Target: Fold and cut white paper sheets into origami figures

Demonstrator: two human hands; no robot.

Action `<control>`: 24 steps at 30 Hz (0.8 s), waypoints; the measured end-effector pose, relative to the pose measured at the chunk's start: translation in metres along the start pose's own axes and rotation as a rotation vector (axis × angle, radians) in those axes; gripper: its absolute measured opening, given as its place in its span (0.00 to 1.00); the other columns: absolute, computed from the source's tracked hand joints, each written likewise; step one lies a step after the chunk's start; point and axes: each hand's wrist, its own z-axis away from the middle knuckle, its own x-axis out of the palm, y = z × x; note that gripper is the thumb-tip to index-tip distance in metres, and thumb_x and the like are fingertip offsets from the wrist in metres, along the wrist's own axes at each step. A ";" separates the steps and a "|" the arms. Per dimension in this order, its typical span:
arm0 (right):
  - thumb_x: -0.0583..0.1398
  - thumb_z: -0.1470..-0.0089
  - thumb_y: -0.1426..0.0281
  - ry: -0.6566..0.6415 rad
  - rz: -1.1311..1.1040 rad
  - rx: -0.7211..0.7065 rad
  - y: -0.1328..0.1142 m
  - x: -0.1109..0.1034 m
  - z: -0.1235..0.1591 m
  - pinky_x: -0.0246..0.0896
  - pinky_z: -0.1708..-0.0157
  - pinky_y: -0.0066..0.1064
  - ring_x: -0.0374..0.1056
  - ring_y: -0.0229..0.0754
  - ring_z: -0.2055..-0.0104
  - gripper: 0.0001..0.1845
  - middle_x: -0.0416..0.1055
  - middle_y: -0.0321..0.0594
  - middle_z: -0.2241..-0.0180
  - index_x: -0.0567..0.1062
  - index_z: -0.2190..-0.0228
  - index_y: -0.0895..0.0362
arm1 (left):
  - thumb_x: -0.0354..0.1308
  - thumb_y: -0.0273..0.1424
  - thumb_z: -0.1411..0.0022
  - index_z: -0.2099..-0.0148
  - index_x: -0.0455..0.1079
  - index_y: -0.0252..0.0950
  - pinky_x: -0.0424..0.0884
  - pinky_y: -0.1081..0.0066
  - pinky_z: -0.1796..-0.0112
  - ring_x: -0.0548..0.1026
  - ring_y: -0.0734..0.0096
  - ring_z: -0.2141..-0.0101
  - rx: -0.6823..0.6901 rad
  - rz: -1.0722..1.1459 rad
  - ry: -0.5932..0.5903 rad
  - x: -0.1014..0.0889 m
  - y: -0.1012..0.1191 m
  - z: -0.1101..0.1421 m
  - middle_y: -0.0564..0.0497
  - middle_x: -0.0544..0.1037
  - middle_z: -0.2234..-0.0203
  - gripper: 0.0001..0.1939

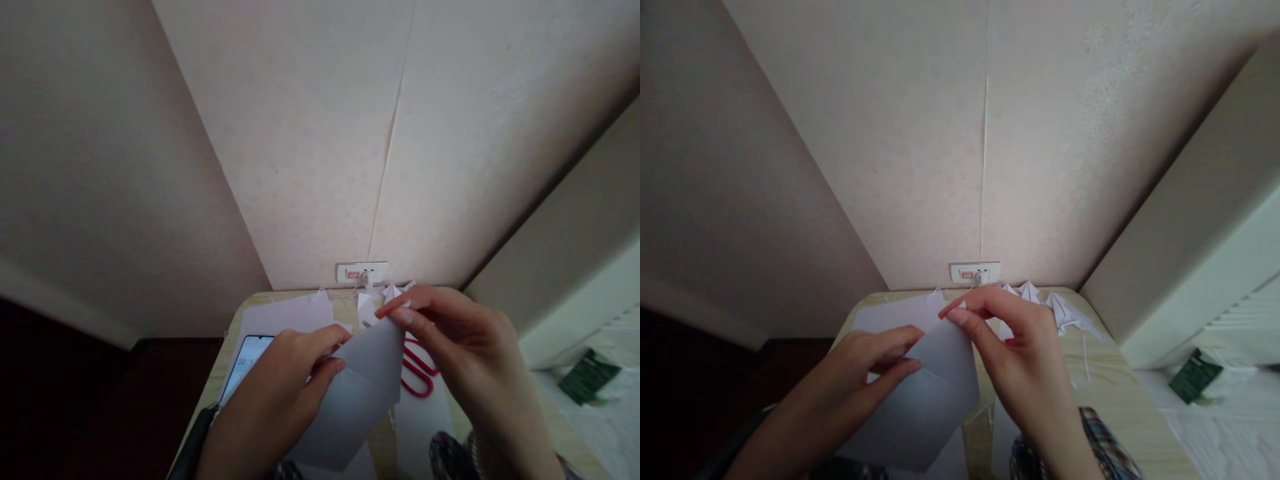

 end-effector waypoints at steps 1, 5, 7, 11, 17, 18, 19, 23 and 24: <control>0.64 0.45 0.74 -0.003 0.012 -0.014 0.000 0.001 0.000 0.64 0.68 0.20 0.74 0.33 0.69 0.09 0.80 0.25 0.73 0.81 0.73 0.48 | 0.52 0.28 0.35 0.65 0.72 0.40 0.63 0.73 0.66 0.76 0.69 0.67 0.001 0.006 -0.009 -0.001 -0.001 0.000 0.57 0.79 0.71 0.08; 0.62 0.43 0.74 0.019 0.060 -0.051 -0.001 0.004 0.001 0.65 0.67 0.19 0.74 0.33 0.67 0.10 0.81 0.24 0.71 0.81 0.72 0.48 | 0.52 0.30 0.35 0.65 0.73 0.41 0.64 0.73 0.66 0.76 0.68 0.67 -0.002 0.023 -0.025 -0.002 -0.004 0.003 0.57 0.80 0.70 0.09; 0.62 0.43 0.75 0.035 0.077 -0.069 -0.001 0.005 0.002 0.65 0.67 0.18 0.74 0.32 0.67 0.11 0.81 0.24 0.71 0.81 0.71 0.49 | 0.54 0.29 0.36 0.62 0.75 0.43 0.65 0.73 0.63 0.77 0.68 0.63 0.015 0.064 0.010 -0.001 -0.006 0.004 0.58 0.82 0.66 0.08; 0.62 0.44 0.77 0.067 0.115 -0.091 -0.003 0.006 0.003 0.65 0.66 0.17 0.75 0.31 0.67 0.12 0.81 0.23 0.71 0.81 0.72 0.48 | 0.55 0.29 0.37 0.61 0.76 0.46 0.68 0.77 0.64 0.78 0.71 0.64 0.043 0.230 0.065 0.003 -0.006 -0.001 0.60 0.81 0.67 0.08; 0.60 0.42 0.70 -0.083 0.138 -0.008 -0.005 0.008 -0.001 0.66 0.70 0.25 0.74 0.38 0.70 0.08 0.80 0.32 0.73 0.80 0.70 0.53 | 0.57 0.30 0.40 0.78 0.69 0.40 0.64 0.81 0.76 0.72 0.76 0.78 0.122 0.221 0.198 0.002 -0.003 -0.003 0.60 0.70 0.84 0.13; 0.61 0.44 0.69 -0.121 0.161 0.013 -0.005 0.010 -0.002 0.65 0.72 0.26 0.73 0.39 0.71 0.07 0.79 0.33 0.74 0.80 0.70 0.55 | 0.57 0.30 0.41 0.77 0.70 0.41 0.64 0.81 0.77 0.72 0.76 0.78 0.124 0.232 0.216 0.002 -0.003 -0.003 0.60 0.71 0.83 0.12; 0.62 0.45 0.68 -0.146 0.185 0.038 -0.004 0.011 -0.003 0.64 0.73 0.27 0.72 0.40 0.72 0.06 0.79 0.34 0.74 0.79 0.71 0.55 | 0.57 0.30 0.41 0.75 0.71 0.41 0.64 0.81 0.77 0.73 0.76 0.78 0.122 0.242 0.227 0.002 -0.003 -0.002 0.60 0.72 0.83 0.11; 0.63 0.48 0.69 -0.144 0.192 0.131 0.000 0.013 -0.001 0.61 0.74 0.28 0.70 0.41 0.73 0.04 0.76 0.34 0.76 0.78 0.73 0.56 | 0.57 0.30 0.41 0.74 0.73 0.41 0.64 0.82 0.77 0.73 0.76 0.78 0.117 0.243 0.230 0.001 -0.001 -0.001 0.60 0.74 0.82 0.09; 0.63 0.48 0.69 -0.134 0.180 0.135 0.000 0.012 0.000 0.60 0.74 0.28 0.69 0.40 0.73 0.05 0.74 0.34 0.77 0.77 0.74 0.56 | 0.57 0.30 0.41 0.74 0.72 0.41 0.64 0.82 0.77 0.73 0.76 0.78 0.118 0.240 0.223 0.001 -0.001 -0.001 0.60 0.73 0.82 0.10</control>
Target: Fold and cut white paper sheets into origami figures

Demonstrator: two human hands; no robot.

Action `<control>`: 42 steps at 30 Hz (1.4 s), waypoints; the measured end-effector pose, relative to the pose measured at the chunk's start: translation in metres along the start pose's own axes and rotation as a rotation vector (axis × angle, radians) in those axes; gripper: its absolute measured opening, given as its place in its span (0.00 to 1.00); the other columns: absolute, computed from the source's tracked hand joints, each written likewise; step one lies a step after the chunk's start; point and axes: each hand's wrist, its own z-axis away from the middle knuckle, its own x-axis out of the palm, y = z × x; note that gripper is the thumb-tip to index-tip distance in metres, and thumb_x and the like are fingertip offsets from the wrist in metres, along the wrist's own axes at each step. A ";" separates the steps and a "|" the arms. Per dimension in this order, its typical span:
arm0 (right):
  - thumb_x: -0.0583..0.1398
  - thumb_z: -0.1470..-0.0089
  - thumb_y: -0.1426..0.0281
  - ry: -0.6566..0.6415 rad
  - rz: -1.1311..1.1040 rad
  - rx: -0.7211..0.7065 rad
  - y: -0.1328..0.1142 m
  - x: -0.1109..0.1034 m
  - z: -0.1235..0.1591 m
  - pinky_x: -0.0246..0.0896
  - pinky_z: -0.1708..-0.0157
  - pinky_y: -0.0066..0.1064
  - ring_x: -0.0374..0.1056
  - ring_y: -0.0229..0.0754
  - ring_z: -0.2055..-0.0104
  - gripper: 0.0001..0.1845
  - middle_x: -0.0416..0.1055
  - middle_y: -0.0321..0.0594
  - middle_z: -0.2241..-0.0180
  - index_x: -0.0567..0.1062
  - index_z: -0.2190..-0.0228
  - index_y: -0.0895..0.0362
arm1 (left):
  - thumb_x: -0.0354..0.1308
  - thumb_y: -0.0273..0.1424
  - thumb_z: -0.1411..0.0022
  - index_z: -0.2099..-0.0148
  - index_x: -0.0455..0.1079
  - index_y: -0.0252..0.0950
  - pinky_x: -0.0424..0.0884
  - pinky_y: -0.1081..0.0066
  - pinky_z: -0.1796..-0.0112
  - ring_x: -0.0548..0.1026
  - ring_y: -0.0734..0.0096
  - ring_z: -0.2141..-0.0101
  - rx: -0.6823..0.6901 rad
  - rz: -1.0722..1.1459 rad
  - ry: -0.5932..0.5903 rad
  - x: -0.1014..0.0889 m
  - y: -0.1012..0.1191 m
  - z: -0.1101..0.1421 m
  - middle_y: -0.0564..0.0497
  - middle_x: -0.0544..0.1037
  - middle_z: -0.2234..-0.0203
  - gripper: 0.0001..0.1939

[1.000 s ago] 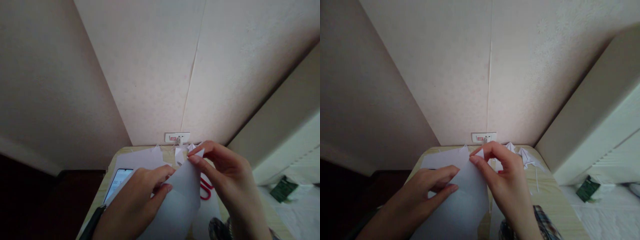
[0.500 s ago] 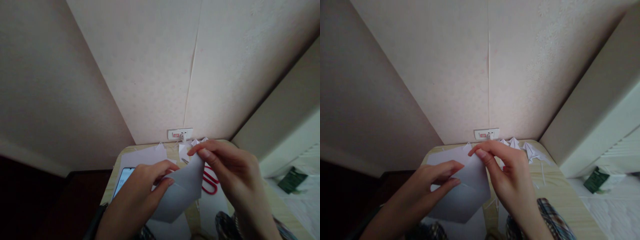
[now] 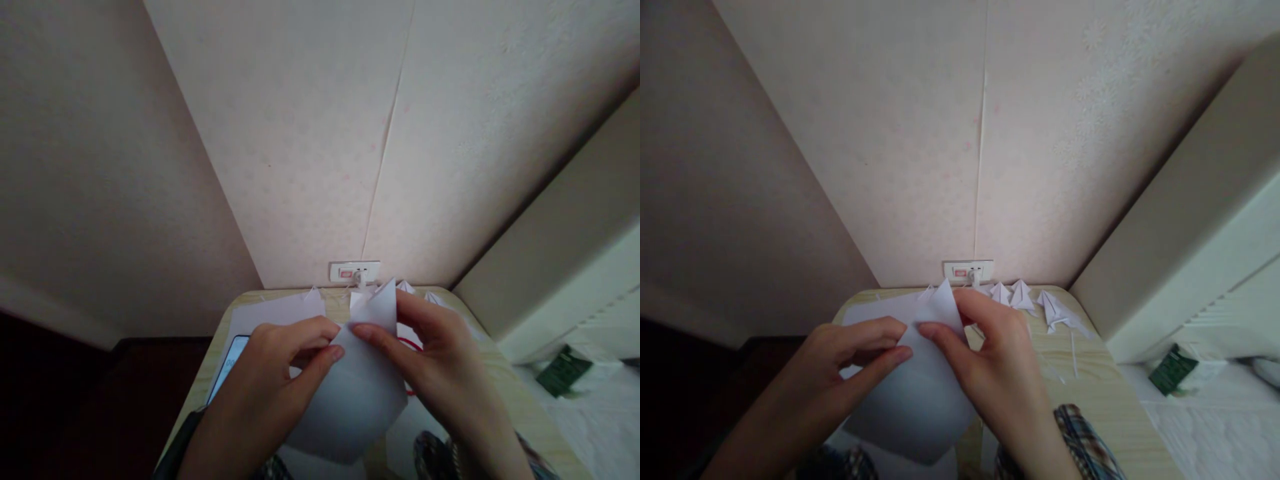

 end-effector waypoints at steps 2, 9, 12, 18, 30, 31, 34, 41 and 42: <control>0.61 0.46 0.69 0.012 -0.013 -0.010 0.001 -0.001 0.002 0.58 0.75 0.27 0.66 0.38 0.75 0.09 0.70 0.32 0.80 0.75 0.77 0.55 | 0.57 0.30 0.41 0.75 0.71 0.40 0.64 0.81 0.77 0.72 0.76 0.78 -0.005 -0.006 -0.012 0.000 0.001 0.001 0.60 0.72 0.82 0.10; 0.55 0.38 0.68 -0.001 0.026 -0.072 0.002 -0.004 0.001 0.49 0.83 0.24 0.57 0.33 0.81 0.19 0.59 0.29 0.84 0.65 0.81 0.55 | 0.57 0.31 0.39 0.76 0.68 0.39 0.62 0.81 0.78 0.71 0.76 0.78 -0.024 -0.062 -0.040 -0.005 0.000 0.005 0.60 0.70 0.83 0.12; 0.58 0.41 0.70 -0.005 -0.002 -0.081 0.002 -0.004 -0.003 0.57 0.78 0.22 0.65 0.34 0.78 0.12 0.68 0.30 0.81 0.71 0.77 0.54 | 0.56 0.29 0.39 0.76 0.69 0.38 0.65 0.81 0.75 0.72 0.77 0.78 -0.049 -0.071 -0.051 -0.007 -0.001 0.003 0.60 0.71 0.82 0.12; 0.61 0.43 0.70 -0.100 0.071 -0.095 0.002 -0.005 -0.005 0.62 0.74 0.25 0.71 0.38 0.74 0.09 0.76 0.33 0.76 0.76 0.75 0.54 | 0.58 0.29 0.41 0.72 0.76 0.41 0.70 0.80 0.77 0.78 0.72 0.75 -0.055 0.042 0.102 -0.011 -0.004 0.001 0.57 0.81 0.76 0.08; 0.62 0.44 0.69 -0.086 -0.058 -0.007 0.001 -0.011 -0.002 0.62 0.78 0.26 0.70 0.38 0.75 0.11 0.72 0.31 0.79 0.75 0.57 0.53 | 0.66 0.32 0.45 0.54 0.74 0.41 0.74 0.80 0.77 0.81 0.70 0.76 -0.076 0.364 0.499 -0.007 -0.001 0.003 0.55 0.84 0.76 0.15; 0.62 0.44 0.70 -0.070 -0.096 -0.009 0.002 -0.012 -0.001 0.61 0.80 0.25 0.70 0.38 0.76 0.13 0.72 0.30 0.79 0.74 0.55 0.53 | 0.66 0.32 0.45 0.48 0.71 0.43 0.74 0.79 0.79 0.80 0.70 0.78 -0.083 0.411 0.545 -0.007 0.000 0.003 0.56 0.84 0.76 0.21; 0.60 0.42 0.70 -0.042 -0.141 -0.067 0.002 -0.014 0.001 0.60 0.83 0.23 0.71 0.38 0.76 0.18 0.73 0.31 0.76 0.69 0.50 0.49 | 0.65 0.31 0.44 0.36 0.57 0.53 0.73 0.78 0.83 0.77 0.73 0.83 -0.083 0.490 0.648 -0.007 0.002 0.003 0.60 0.82 0.76 0.36; 0.51 0.39 0.78 -0.066 0.101 -0.353 0.003 -0.022 0.001 0.72 0.67 0.27 0.77 0.39 0.64 0.19 0.80 0.33 0.61 0.76 0.58 0.46 | 0.65 0.33 0.43 0.61 0.80 0.42 0.68 0.81 0.79 0.76 0.75 0.77 -0.050 0.308 0.728 -0.010 -0.008 0.005 0.56 0.83 0.72 0.06; 0.51 0.39 0.79 -0.062 0.110 -0.368 0.003 -0.022 0.001 0.72 0.66 0.27 0.77 0.39 0.63 0.19 0.80 0.33 0.60 0.76 0.58 0.46 | 0.64 0.34 0.41 0.62 0.80 0.43 0.69 0.81 0.77 0.76 0.75 0.74 -0.040 0.284 0.724 -0.010 -0.010 0.005 0.56 0.83 0.70 0.06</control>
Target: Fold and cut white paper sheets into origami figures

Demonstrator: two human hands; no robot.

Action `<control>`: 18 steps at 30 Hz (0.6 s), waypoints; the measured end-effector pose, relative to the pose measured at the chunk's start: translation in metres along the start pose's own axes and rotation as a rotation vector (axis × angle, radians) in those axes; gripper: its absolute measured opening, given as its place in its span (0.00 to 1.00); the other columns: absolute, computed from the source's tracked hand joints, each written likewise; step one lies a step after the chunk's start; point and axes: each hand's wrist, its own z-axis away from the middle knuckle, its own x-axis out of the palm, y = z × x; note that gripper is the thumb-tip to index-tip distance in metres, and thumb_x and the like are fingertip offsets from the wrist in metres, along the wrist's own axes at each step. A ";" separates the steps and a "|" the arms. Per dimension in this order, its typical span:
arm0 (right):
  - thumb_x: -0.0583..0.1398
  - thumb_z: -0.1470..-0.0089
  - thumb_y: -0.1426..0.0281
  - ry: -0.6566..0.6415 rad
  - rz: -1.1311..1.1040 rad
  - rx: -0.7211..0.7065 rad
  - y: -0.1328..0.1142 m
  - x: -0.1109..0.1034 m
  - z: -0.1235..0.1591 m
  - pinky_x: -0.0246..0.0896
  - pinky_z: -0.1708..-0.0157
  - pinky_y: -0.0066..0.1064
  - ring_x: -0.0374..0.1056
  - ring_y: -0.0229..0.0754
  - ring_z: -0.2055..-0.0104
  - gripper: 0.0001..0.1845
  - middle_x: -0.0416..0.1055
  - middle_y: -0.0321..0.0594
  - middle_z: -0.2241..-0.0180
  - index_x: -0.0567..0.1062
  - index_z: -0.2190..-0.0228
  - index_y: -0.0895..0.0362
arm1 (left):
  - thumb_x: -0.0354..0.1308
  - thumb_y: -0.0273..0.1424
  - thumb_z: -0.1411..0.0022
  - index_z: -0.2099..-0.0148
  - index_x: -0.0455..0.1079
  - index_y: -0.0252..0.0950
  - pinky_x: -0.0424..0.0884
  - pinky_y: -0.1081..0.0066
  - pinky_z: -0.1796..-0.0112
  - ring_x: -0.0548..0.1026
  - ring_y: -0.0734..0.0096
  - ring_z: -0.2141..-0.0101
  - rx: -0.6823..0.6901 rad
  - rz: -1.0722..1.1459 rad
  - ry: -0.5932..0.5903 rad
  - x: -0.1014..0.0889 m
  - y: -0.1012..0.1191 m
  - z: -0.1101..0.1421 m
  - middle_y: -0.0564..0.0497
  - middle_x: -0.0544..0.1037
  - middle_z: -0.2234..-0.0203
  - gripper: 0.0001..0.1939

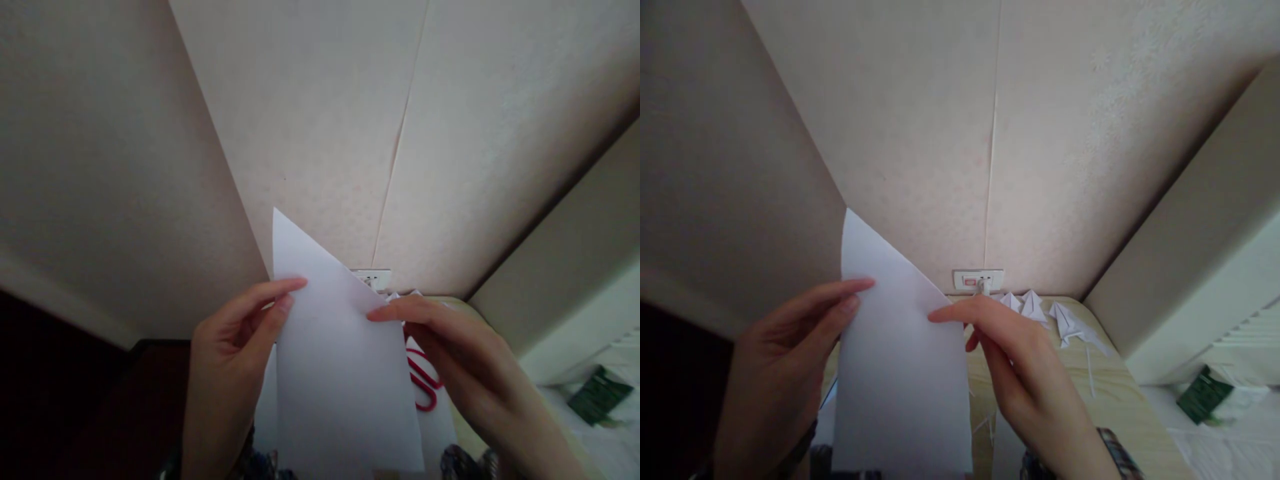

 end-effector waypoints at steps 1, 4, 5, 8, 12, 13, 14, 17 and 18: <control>0.52 0.40 0.79 0.012 0.007 0.004 0.000 0.000 0.000 0.72 0.65 0.27 0.77 0.40 0.62 0.19 0.81 0.34 0.60 0.77 0.58 0.47 | 0.62 0.34 0.40 0.61 0.81 0.44 0.71 0.80 0.74 0.77 0.74 0.72 0.004 -0.012 -0.016 -0.001 -0.001 0.000 0.56 0.83 0.69 0.06; 0.54 0.41 0.79 0.079 0.003 0.059 0.002 0.000 0.000 0.73 0.62 0.29 0.77 0.42 0.60 0.18 0.81 0.34 0.62 0.79 0.61 0.48 | 0.59 0.34 0.37 0.56 0.80 0.45 0.72 0.78 0.72 0.77 0.72 0.70 -0.020 -0.036 -0.100 -0.002 -0.002 0.000 0.55 0.83 0.69 0.10; 0.54 0.42 0.79 0.104 -0.012 0.077 0.002 0.000 0.000 0.74 0.61 0.30 0.77 0.42 0.61 0.18 0.81 0.33 0.63 0.80 0.63 0.48 | 0.58 0.34 0.37 0.56 0.80 0.44 0.72 0.77 0.72 0.77 0.71 0.70 -0.028 -0.043 -0.126 -0.002 -0.001 0.000 0.55 0.83 0.69 0.11; 0.56 0.43 0.79 0.138 -0.062 0.108 0.003 -0.001 -0.001 0.73 0.57 0.31 0.77 0.40 0.63 0.18 0.81 0.31 0.62 0.80 0.62 0.47 | 0.58 0.35 0.37 0.56 0.80 0.46 0.71 0.78 0.74 0.78 0.69 0.68 -0.035 -0.070 -0.163 -0.004 0.002 0.000 0.54 0.83 0.67 0.11; 0.56 0.42 0.80 0.113 -0.080 0.072 0.002 -0.003 0.000 0.71 0.55 0.31 0.75 0.39 0.60 0.19 0.79 0.31 0.59 0.79 0.61 0.45 | 0.59 0.34 0.38 0.57 0.81 0.47 0.70 0.81 0.76 0.78 0.71 0.68 -0.064 -0.032 -0.123 -0.006 0.003 0.002 0.56 0.83 0.67 0.11; 0.56 0.42 0.80 0.098 -0.076 0.066 0.002 -0.004 0.000 0.71 0.55 0.31 0.75 0.39 0.59 0.19 0.79 0.31 0.59 0.79 0.61 0.45 | 0.59 0.34 0.38 0.57 0.81 0.47 0.70 0.81 0.76 0.78 0.72 0.68 -0.071 -0.009 -0.111 -0.006 0.002 0.002 0.56 0.83 0.67 0.10; 0.56 0.41 0.79 0.088 -0.069 0.061 0.001 -0.004 0.001 0.70 0.54 0.31 0.75 0.40 0.57 0.19 0.78 0.32 0.58 0.79 0.61 0.45 | 0.59 0.34 0.38 0.58 0.81 0.47 0.70 0.81 0.77 0.77 0.72 0.69 -0.075 0.011 -0.099 -0.006 0.001 0.003 0.56 0.83 0.68 0.10; 0.55 0.39 0.78 0.106 -0.063 0.077 0.000 -0.002 0.004 0.69 0.54 0.29 0.73 0.39 0.53 0.18 0.78 0.31 0.56 0.78 0.58 0.43 | 0.59 0.35 0.37 0.56 0.80 0.46 0.71 0.81 0.75 0.77 0.73 0.69 -0.061 0.054 -0.071 -0.004 0.000 0.002 0.55 0.84 0.67 0.10; 0.54 0.38 0.76 0.130 -0.085 0.098 0.000 -0.001 0.004 0.70 0.57 0.28 0.74 0.39 0.54 0.18 0.78 0.32 0.56 0.76 0.55 0.43 | 0.59 0.36 0.37 0.56 0.80 0.46 0.72 0.81 0.74 0.77 0.73 0.69 -0.047 0.064 -0.051 -0.003 0.000 0.002 0.56 0.84 0.66 0.10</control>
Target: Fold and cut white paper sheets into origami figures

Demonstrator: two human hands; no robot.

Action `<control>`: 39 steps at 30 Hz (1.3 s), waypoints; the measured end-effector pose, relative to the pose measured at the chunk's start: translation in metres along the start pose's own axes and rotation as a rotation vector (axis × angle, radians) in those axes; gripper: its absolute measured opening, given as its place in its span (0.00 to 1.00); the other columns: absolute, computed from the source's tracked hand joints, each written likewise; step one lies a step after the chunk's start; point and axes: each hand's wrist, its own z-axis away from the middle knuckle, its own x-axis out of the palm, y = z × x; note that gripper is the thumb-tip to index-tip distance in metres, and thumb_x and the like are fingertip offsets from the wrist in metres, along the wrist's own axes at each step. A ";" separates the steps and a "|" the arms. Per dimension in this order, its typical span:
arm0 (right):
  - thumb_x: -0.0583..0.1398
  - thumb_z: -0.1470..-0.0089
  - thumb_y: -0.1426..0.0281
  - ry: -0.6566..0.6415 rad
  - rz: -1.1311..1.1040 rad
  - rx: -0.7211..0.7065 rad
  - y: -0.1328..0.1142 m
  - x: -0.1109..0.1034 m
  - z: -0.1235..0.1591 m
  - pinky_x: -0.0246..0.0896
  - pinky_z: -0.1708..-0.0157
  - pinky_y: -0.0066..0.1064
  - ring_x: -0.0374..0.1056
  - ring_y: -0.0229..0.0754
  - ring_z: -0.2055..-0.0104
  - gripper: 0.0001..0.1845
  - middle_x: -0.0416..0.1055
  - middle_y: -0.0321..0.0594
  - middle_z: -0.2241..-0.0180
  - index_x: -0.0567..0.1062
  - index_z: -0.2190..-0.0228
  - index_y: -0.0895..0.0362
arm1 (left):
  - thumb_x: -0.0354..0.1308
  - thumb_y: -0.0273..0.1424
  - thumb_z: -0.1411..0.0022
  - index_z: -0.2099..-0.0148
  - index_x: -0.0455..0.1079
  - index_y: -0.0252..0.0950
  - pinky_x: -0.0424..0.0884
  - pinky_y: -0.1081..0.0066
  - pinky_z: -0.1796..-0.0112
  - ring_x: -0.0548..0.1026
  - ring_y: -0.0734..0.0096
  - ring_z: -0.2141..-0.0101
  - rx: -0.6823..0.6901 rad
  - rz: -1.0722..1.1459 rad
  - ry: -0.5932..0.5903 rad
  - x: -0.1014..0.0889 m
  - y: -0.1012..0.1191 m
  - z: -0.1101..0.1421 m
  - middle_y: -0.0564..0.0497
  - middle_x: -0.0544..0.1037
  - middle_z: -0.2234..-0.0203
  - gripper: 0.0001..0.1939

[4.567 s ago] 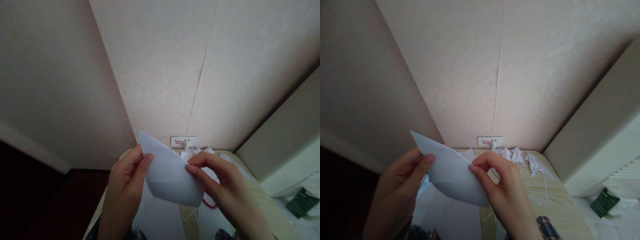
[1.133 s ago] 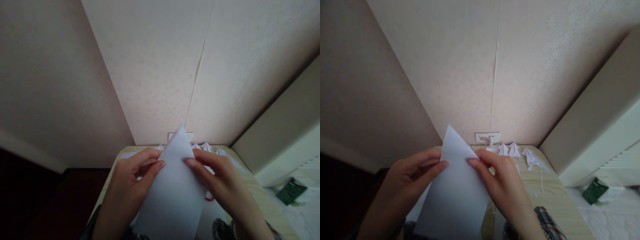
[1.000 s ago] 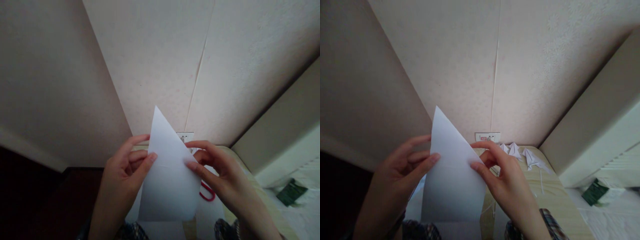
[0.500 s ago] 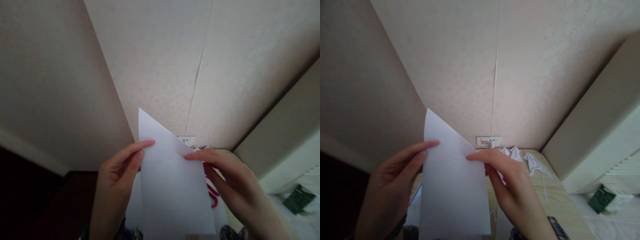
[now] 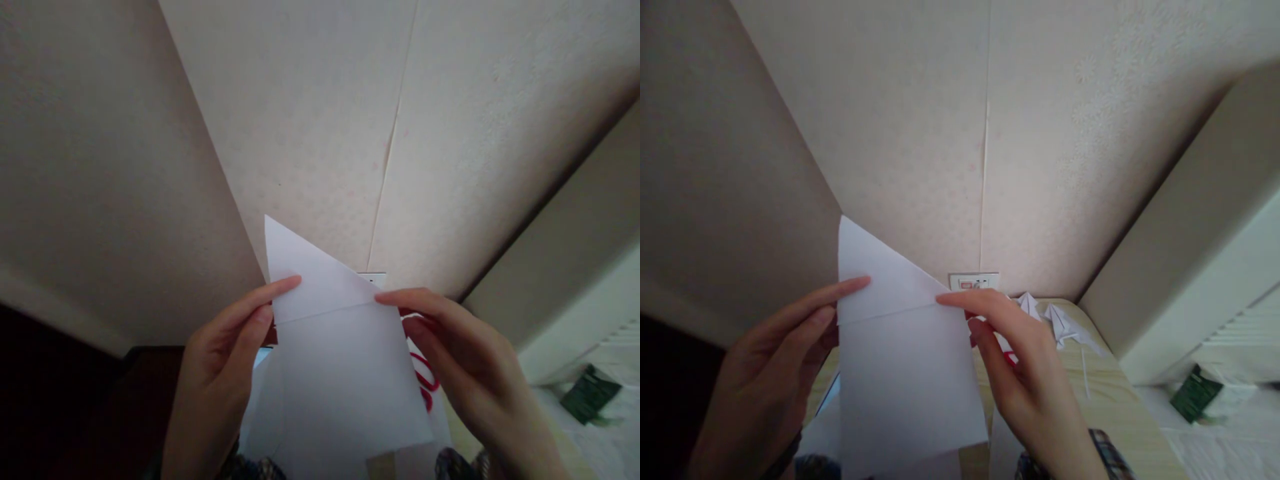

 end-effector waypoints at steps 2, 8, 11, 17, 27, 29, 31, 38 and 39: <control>0.54 0.36 0.72 0.029 -0.070 0.074 0.000 0.003 0.000 0.71 0.64 0.26 0.75 0.38 0.59 0.17 0.79 0.35 0.57 0.71 0.49 0.44 | 0.60 0.37 0.38 0.56 0.80 0.46 0.72 0.81 0.73 0.76 0.75 0.71 0.037 -0.023 0.049 0.004 0.003 0.000 0.57 0.83 0.67 0.10; 0.62 0.45 0.71 -0.034 -0.140 0.223 0.000 0.010 -0.006 0.73 0.70 0.27 0.75 0.39 0.70 0.22 0.77 0.35 0.70 0.67 0.49 0.52 | 0.66 0.32 0.44 0.53 0.78 0.49 0.70 0.83 0.80 0.75 0.78 0.76 0.126 -0.026 0.149 0.014 0.008 0.004 0.59 0.83 0.69 0.15; 0.61 0.45 0.72 -0.020 -0.041 0.231 0.002 0.009 -0.006 0.70 0.75 0.26 0.73 0.39 0.73 0.14 0.76 0.34 0.73 0.73 0.55 0.52 | 0.66 0.28 0.45 0.43 0.70 0.49 0.78 0.75 0.60 0.78 0.67 0.54 0.196 -0.002 0.089 0.011 0.002 -0.001 0.56 0.78 0.48 0.27; 0.58 0.41 0.74 -0.126 0.205 0.077 0.004 0.000 -0.006 0.68 0.70 0.29 0.73 0.41 0.67 0.09 0.79 0.37 0.67 0.79 0.66 0.52 | 0.61 0.34 0.39 0.35 0.59 0.46 0.46 0.54 0.34 0.47 0.55 0.32 0.463 -0.610 0.078 0.000 -0.003 -0.009 0.48 0.53 0.31 0.31; 0.60 0.42 0.74 -0.152 0.201 0.028 0.006 -0.007 -0.005 0.68 0.68 0.32 0.73 0.42 0.66 0.08 0.79 0.37 0.67 0.80 0.65 0.52 | 0.58 0.33 0.39 0.72 0.76 0.40 0.70 0.74 0.69 0.78 0.69 0.72 0.210 -0.533 -0.449 0.016 0.000 -0.006 0.57 0.82 0.76 0.10; 0.62 0.43 0.70 -0.060 0.194 0.080 0.009 -0.009 -0.004 0.70 0.66 0.33 0.74 0.43 0.65 0.07 0.80 0.36 0.64 0.79 0.63 0.50 | 0.60 0.34 0.40 0.71 0.78 0.40 0.69 0.75 0.71 0.77 0.70 0.73 0.174 -0.475 -0.343 0.015 0.002 -0.005 0.57 0.82 0.76 0.08; 0.64 0.45 0.67 0.028 0.167 0.118 0.009 -0.010 -0.001 0.71 0.67 0.31 0.75 0.43 0.63 0.08 0.80 0.34 0.62 0.79 0.61 0.46 | 0.60 0.35 0.41 0.68 0.79 0.41 0.68 0.76 0.73 0.77 0.71 0.74 0.111 -0.369 -0.271 0.013 0.003 -0.004 0.57 0.82 0.75 0.07; 0.62 0.41 0.73 0.115 -0.016 0.015 -0.005 -0.010 0.008 0.73 0.70 0.24 0.77 0.39 0.65 0.23 0.81 0.30 0.59 0.72 0.48 0.39 | 0.60 0.33 0.41 0.67 0.80 0.41 0.64 0.79 0.76 0.73 0.76 0.76 0.044 -0.143 -0.141 0.016 0.005 0.002 0.58 0.79 0.77 0.07; 0.62 0.41 0.75 0.078 0.004 -0.029 -0.006 -0.011 0.008 0.74 0.65 0.25 0.77 0.39 0.61 0.23 0.81 0.30 0.56 0.73 0.49 0.39 | 0.60 0.34 0.40 0.66 0.80 0.41 0.64 0.79 0.75 0.73 0.76 0.75 0.053 -0.144 -0.115 0.016 0.004 0.002 0.57 0.79 0.77 0.07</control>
